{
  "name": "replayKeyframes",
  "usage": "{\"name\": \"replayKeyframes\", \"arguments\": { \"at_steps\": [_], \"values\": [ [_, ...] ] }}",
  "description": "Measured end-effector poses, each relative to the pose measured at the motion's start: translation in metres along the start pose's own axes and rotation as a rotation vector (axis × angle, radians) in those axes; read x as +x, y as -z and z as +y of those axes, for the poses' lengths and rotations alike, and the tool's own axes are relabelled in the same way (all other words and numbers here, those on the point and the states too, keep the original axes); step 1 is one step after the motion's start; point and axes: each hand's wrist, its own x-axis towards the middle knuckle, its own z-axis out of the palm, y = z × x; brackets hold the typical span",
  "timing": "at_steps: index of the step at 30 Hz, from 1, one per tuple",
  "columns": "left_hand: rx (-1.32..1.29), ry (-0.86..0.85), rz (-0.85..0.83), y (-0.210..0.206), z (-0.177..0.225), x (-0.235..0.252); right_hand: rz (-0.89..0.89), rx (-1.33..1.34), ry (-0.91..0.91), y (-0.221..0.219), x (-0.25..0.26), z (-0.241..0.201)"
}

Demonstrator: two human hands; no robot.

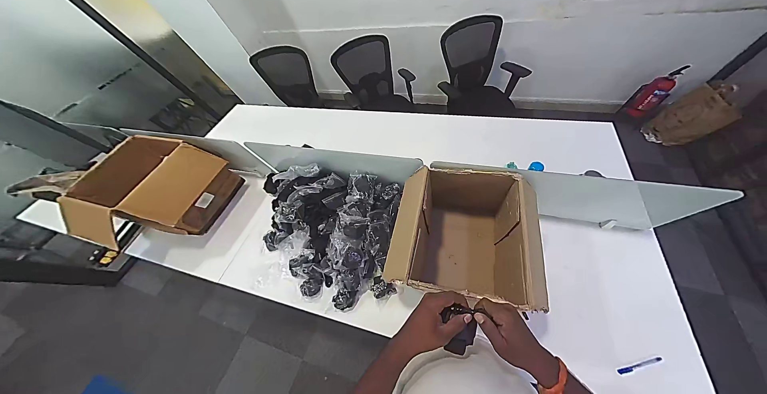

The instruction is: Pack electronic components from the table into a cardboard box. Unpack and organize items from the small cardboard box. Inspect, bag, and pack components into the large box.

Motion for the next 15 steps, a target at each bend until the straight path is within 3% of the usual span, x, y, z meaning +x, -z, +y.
{"name": "replayKeyframes", "arguments": {
  "at_steps": [9,11,14,15],
  "values": [
    [0.033,0.049,-0.01,0.004,-0.003,-0.002,0.089,-0.302,0.152,-0.001,0.001,0.001],
    [0.124,0.051,-0.007,0.005,-0.003,-0.002,0.044,0.006,-0.005,-0.006,0.001,-0.002],
    [0.395,0.038,-0.04,0.006,-0.002,-0.003,-0.081,0.93,-0.477,-0.017,0.001,-0.013],
    [0.452,0.04,-0.053,0.007,-0.003,-0.004,-0.13,1.044,-0.573,-0.017,0.0,-0.014]
  ]
}}
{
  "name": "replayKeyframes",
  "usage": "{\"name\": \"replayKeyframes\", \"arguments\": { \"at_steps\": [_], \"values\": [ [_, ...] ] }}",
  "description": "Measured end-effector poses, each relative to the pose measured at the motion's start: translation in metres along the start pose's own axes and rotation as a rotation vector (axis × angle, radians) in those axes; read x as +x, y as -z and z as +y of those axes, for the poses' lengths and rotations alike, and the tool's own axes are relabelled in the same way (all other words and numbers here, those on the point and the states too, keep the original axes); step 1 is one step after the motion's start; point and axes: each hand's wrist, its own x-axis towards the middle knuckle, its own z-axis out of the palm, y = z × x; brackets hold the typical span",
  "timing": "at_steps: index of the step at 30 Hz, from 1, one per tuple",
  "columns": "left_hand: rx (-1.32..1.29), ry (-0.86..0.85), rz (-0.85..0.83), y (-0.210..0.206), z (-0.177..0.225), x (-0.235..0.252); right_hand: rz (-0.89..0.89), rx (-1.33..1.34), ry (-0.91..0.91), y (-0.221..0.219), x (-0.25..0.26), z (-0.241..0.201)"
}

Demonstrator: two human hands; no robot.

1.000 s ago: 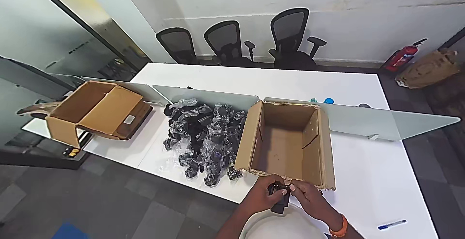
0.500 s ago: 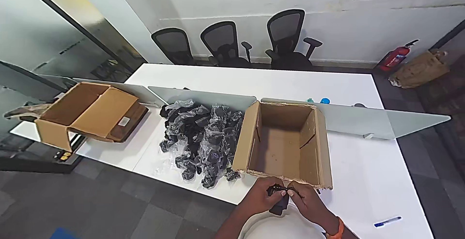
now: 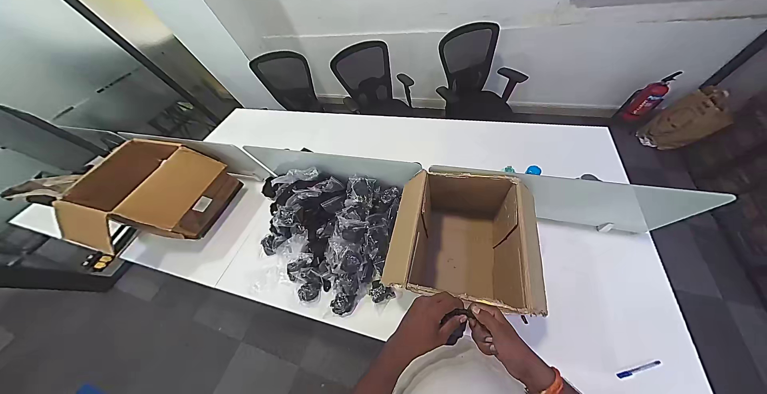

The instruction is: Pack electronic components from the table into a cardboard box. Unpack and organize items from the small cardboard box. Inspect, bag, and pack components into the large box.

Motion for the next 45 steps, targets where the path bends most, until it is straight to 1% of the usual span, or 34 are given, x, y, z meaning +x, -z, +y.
{"name": "replayKeyframes", "arguments": {
  "at_steps": [1,2,3,5,6,7,8,9,10,13,14,15,16,17,18,20,21,22,24,26,27,29,30,31,32,33,34,36,37,39,42,43,44,45],
  "values": [
    [0.008,0.006,-0.011,0.0,-0.002,0.0,-0.013,-0.022,-0.032,0.002,0.001,-0.001],
    [-0.029,0.012,-0.01,0.0,-0.004,-0.001,-0.01,-0.163,0.016,0.004,0.002,-0.001],
    [-0.094,0.02,-0.004,0.0,-0.005,-0.001,0.019,-0.39,0.12,0.006,0.001,0.0],
    [-0.233,0.044,0.005,0.002,-0.003,-0.001,0.145,-0.925,0.337,0.008,-0.001,-0.001],
    [-0.304,0.058,-0.007,0.004,-0.002,0.0,0.194,-1.124,0.448,0.008,-0.001,-0.001],
    [-0.362,0.066,-0.02,0.006,0.0,0.001,0.214,-1.236,0.543,0.009,-0.001,-0.001],
    [-0.397,0.066,-0.027,0.006,0.0,0.001,0.215,-1.271,0.593,0.011,0.0,0.0],
    [-0.403,0.06,-0.028,0.006,0.0,0.001,0.208,-1.228,0.597,0.012,0.001,0.001],
    [-0.379,0.051,-0.024,0.005,0.0,0.002,0.184,-1.087,0.545,0.012,0.001,0.003],
    [-0.158,0.007,-0.008,0.003,0.0,0.003,0.057,-0.308,0.181,0.003,0.001,0.004],
    [-0.082,-0.01,0.001,0.001,0.001,0.003,0.032,-0.123,0.051,0.001,0.001,0.003],
    [-0.032,-0.016,0.008,-0.001,0.0,0.003,0.014,-0.048,-0.025,0.002,0.001,0.002],
    [-0.018,-0.008,0.011,-0.003,-0.002,0.003,0.008,-0.102,-0.027,0.005,0.003,0.0],
    [-0.049,0.014,0.008,-0.003,-0.002,0.005,0.012,-0.273,0.045,0.009,0.005,0.0],
    [-0.12,0.05,-0.003,-0.003,-0.001,0.006,0.034,-0.535,0.161,0.013,0.005,0.0],
    [-0.32,0.134,-0.062,-0.001,0.0,0.008,0.145,-1.074,0.384,0.017,0.004,-0.001],
    [-0.409,0.177,-0.099,0.0,0.002,0.01,0.175,-1.219,0.474,0.019,0.004,0.0],
    [-0.476,0.207,-0.12,0.001,0.003,0.011,0.189,-1.296,0.547,0.021,0.005,0.0],
    [-0.501,0.215,-0.098,0.0,0.005,0.011,0.217,-1.313,0.63,0.022,0.008,0.003],
    [-0.346,0.169,-0.049,-0.002,0.007,0.011,0.236,-1.145,0.587,0.02,0.012,0.008],
    [-0.22,0.128,-0.021,-0.003,0.008,0.011,0.228,-0.977,0.515,0.018,0.013,0.009],
    [0.026,0.031,0.012,-0.007,0.006,0.009,0.167,-0.55,0.298,0.011,0.016,0.009],
    [0.101,-0.006,0.022,-0.01,0.004,0.008,0.132,-0.383,0.186,0.01,0.016,0.006],
    [0.127,-0.017,0.023,-0.011,0.002,0.007,0.089,-0.298,0.094,0.011,0.017,0.003],
    [0.091,-0.004,0.021,-0.011,-0.001,0.006,0.048,-0.306,0.059,0.013,0.017,-0.001],
    [0.005,0.026,0.019,-0.01,-0.003,0.006,0.022,-0.398,0.086,0.016,0.017,-0.004],
    [-0.113,0.06,0.016,-0.008,-0.004,0.006,0.017,-0.564,0.162,0.017,0.015,-0.006],
    [-0.358,0.125,0.008,-0.004,-0.002,0.009,0.069,-1.02,0.345,0.018,0.008,-0.01],
    [-0.463,0.147,-0.013,-0.001,-0.001,0.01,0.094,-1.191,0.438,0.018,0.007,-0.011],
    [-0.588,0.163,-0.068,0.004,0.001,0.011,0.112,-1.353,0.613,0.02,0.007,-0.01],
    [-0.596,0.153,-0.094,0.005,0.003,0.01,0.16,-1.376,0.769,0.025,0.012,0.0],
    [-0.562,0.159,-0.085,0.004,0.003,0.011,0.187,-1.331,0.766,0.025,0.013,0.006],
    [-0.501,0.166,-0.069,0.002,0.003,0.012,0.213,-1.252,0.71,0.024,0.014,0.011],
    [-0.408,0.171,-0.049,-0.001,0.001,0.013,0.229,-1.142,0.613,0.022,0.015,0.017]
  ]
}}
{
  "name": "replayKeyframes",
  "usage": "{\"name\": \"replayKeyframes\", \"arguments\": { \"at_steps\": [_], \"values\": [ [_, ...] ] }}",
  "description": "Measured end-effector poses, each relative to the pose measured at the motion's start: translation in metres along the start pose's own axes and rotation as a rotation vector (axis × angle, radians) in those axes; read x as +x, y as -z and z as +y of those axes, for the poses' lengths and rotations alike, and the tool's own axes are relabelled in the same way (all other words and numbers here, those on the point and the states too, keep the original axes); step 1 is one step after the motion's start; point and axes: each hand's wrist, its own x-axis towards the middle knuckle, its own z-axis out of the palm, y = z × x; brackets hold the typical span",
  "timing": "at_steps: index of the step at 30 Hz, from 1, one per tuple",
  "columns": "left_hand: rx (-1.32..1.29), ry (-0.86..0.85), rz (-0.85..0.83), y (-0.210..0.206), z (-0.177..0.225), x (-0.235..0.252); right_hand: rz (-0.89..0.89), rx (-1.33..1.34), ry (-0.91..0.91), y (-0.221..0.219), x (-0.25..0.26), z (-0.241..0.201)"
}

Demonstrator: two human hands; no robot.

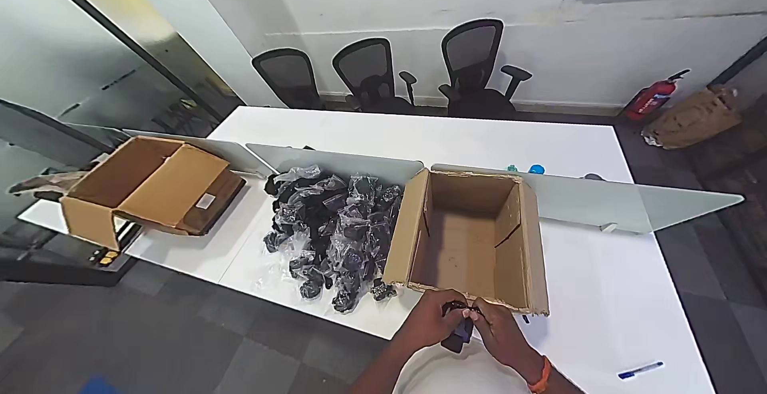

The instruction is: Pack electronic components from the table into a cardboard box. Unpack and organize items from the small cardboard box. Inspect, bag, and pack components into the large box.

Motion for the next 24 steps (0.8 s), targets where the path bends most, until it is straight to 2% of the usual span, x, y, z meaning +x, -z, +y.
{"name": "replayKeyframes", "arguments": {
  "at_steps": [2,6,10,12,13,15,17,18,24],
  "values": [
    [0.175,-0.022,0.033,-0.003,-0.002,0.001,-0.033,0.18,-0.165,-0.008,-0.004,0.001],
    [0.305,-0.131,0.036,-0.005,-0.004,0.0,0.001,0.339,-0.229,-0.011,-0.008,-0.005],
    [0.524,-0.324,0.078,-0.004,-0.014,0.001,-0.026,0.944,-0.49,-0.013,-0.005,-0.029],
    [0.545,-0.367,0.107,-0.002,-0.016,0.001,-0.118,1.07,-0.595,-0.005,0.0,-0.033],
    [0.515,-0.368,0.126,-0.001,-0.017,0.0,-0.164,1.045,-0.597,-0.001,0.004,-0.033],
    [0.38,-0.317,0.166,0.001,-0.017,-0.001,-0.2,0.78,-0.482,0.006,0.013,-0.026],
    [0.218,-0.242,0.228,0.002,-0.013,0.002,-0.133,0.42,-0.382,0.014,0.021,-0.023],
    [0.128,-0.205,0.25,0.003,-0.012,0.004,-0.086,0.347,-0.363,0.014,0.024,-0.023],
    [-0.216,-0.044,0.049,0.017,-0.005,0.017,-0.203,0.807,-0.471,-0.001,0.045,-0.024]
  ]
}}
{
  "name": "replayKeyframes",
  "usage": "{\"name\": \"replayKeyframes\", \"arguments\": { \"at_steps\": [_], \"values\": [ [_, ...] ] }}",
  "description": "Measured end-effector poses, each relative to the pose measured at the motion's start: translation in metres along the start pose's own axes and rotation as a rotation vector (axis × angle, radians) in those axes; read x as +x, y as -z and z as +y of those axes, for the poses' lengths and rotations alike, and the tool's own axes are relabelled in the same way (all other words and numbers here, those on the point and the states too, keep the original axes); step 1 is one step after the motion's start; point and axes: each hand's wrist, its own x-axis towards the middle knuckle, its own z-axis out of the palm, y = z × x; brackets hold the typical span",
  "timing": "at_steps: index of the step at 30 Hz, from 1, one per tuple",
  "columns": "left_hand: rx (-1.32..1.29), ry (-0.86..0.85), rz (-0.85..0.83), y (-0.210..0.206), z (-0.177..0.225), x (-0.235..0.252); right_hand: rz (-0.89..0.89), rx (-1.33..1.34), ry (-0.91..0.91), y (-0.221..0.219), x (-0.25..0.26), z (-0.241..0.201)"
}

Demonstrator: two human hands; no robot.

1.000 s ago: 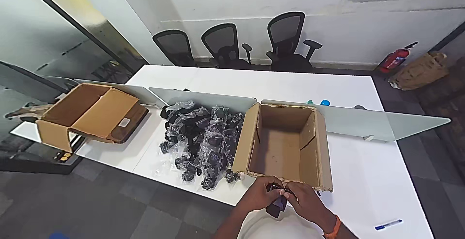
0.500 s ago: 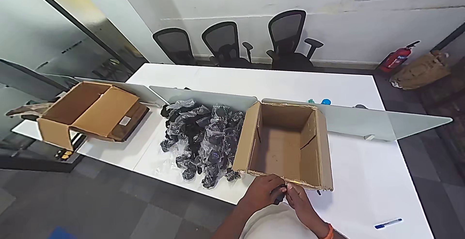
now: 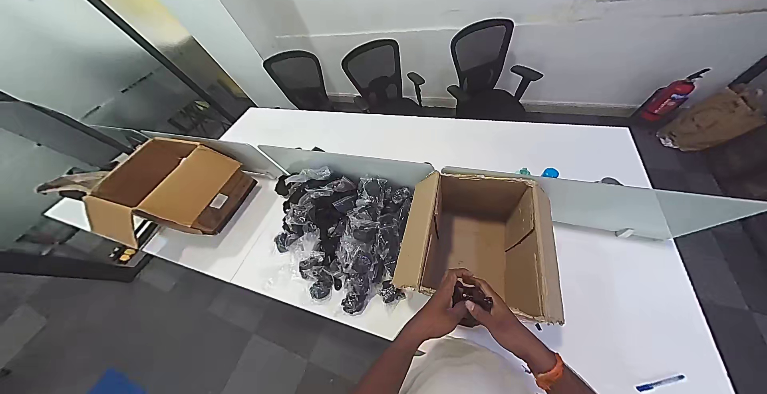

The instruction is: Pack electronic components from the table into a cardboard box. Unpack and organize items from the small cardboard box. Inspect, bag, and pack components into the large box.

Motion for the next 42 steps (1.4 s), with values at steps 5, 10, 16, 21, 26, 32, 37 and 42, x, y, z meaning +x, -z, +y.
{"name": "replayKeyframes", "arguments": {
  "at_steps": [5,10,16,21,26,32,37,42],
  "values": [
    [-0.231,0.148,0.207,0.014,-0.006,0.008,0.172,0.091,-0.057,-0.003,0.028,-0.001],
    [-0.313,0.14,0.416,0.036,-0.013,-0.001,0.369,0.305,-0.001,0.012,0.072,-0.017],
    [-0.336,0.245,0.458,0.061,-0.029,-0.017,0.343,-0.016,-0.145,0.009,0.096,-0.011],
    [-0.332,0.252,0.475,0.066,-0.041,-0.022,0.216,-0.427,0.016,-0.033,0.08,0.017],
    [-0.411,0.235,0.419,0.074,-0.05,-0.024,0.29,-0.803,0.367,-0.075,0.076,0.043],
    [0.144,0.275,0.374,0.134,-0.097,-0.031,0.267,-0.88,0.563,-0.093,0.091,0.046],
    [0.858,0.515,0.384,0.21,-0.129,-0.022,0.234,-0.895,0.631,-0.098,0.102,0.043],
    [1.14,0.419,0.378,0.277,-0.126,0.02,0.141,-0.849,0.597,-0.104,0.101,0.032]
  ]
}}
